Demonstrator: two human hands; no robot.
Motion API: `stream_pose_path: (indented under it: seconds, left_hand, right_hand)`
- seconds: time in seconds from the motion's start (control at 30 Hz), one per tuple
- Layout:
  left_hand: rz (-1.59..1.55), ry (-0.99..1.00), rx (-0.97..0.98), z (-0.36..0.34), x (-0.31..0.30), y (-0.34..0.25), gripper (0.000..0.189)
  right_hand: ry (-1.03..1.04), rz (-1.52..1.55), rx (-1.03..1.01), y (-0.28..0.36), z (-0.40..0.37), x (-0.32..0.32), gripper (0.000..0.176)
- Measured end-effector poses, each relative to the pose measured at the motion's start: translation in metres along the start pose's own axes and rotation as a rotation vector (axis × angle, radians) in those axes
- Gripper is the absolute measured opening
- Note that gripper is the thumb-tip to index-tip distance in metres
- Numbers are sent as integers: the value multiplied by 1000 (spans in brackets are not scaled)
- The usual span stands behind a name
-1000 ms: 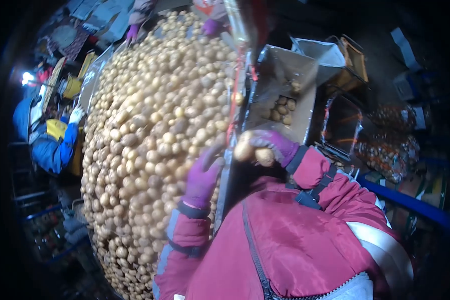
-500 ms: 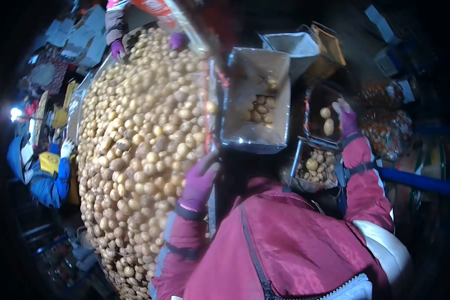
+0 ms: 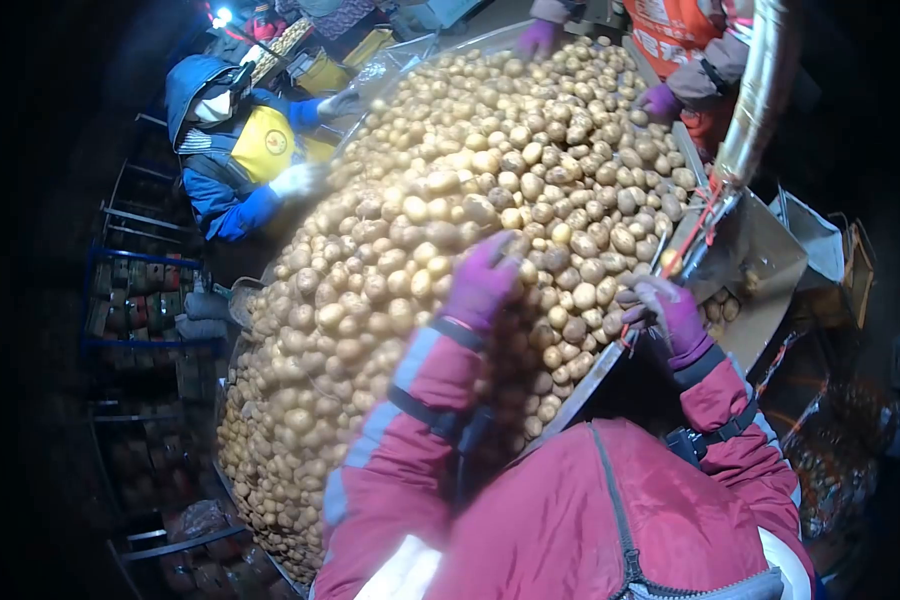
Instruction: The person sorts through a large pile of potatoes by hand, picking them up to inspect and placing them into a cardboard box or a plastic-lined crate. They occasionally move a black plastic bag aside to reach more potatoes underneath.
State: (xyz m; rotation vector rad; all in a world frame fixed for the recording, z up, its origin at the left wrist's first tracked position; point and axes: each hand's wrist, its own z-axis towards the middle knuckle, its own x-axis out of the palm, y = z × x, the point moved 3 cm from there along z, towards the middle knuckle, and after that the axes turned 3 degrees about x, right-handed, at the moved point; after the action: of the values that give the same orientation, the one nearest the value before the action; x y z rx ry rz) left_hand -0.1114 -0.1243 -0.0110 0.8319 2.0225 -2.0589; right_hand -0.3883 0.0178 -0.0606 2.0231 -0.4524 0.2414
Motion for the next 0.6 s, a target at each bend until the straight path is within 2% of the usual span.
stream_pose_path:
  seconds: [0.03,0.07,0.1,0.13,0.2,0.23,0.27,0.33,0.37,0.43,0.47,0.53,0.57,0.6]
  left_hand:
    - [48,-62,109,18,-24,10,40]
    - [87,-40,49,30,-47,-6,47]
    - [235,-135,67,53,-64,9,48]
    - [384,-143,95,65,-79,-16,47]
    - [495,-194,172,110,-102,12,46]
    - [542,-196,201,129,-106,20,46]
    - [589,-198,231,145,-107,24,45]
    - [650,-180,248,172,-98,31,45]
    - [666,-162,238,184,-86,32,46]
    - [712,-127,209,207,-62,43,50]
    - [831,-79,143,213,-48,38,49]
    - [1028,74,28,218,-23,24,42]
    - [1129,20,80,221,-12,26,33]
    - [1159,13,99,229,-3,29,32]
  right_hand:
    - [33,58,38,-2,5,12,37]
    - [64,117,76,-4,12,21,36]
    - [143,170,80,-5,19,26,33]
    - [148,81,61,-5,26,29,36]
    - [146,-97,16,-3,38,35,41]
    - [91,-90,132,17,29,50,41]
    - [86,-101,121,17,34,51,41]
    - [77,-124,102,16,42,53,41]
    - [48,-83,236,23,39,56,40]
    - [65,-35,196,11,50,54,38]
    - [72,-13,177,9,54,53,38]
    - [84,-31,169,10,60,54,37]
    - [99,-27,157,11,62,56,38]
    - [115,-22,144,12,65,58,38]
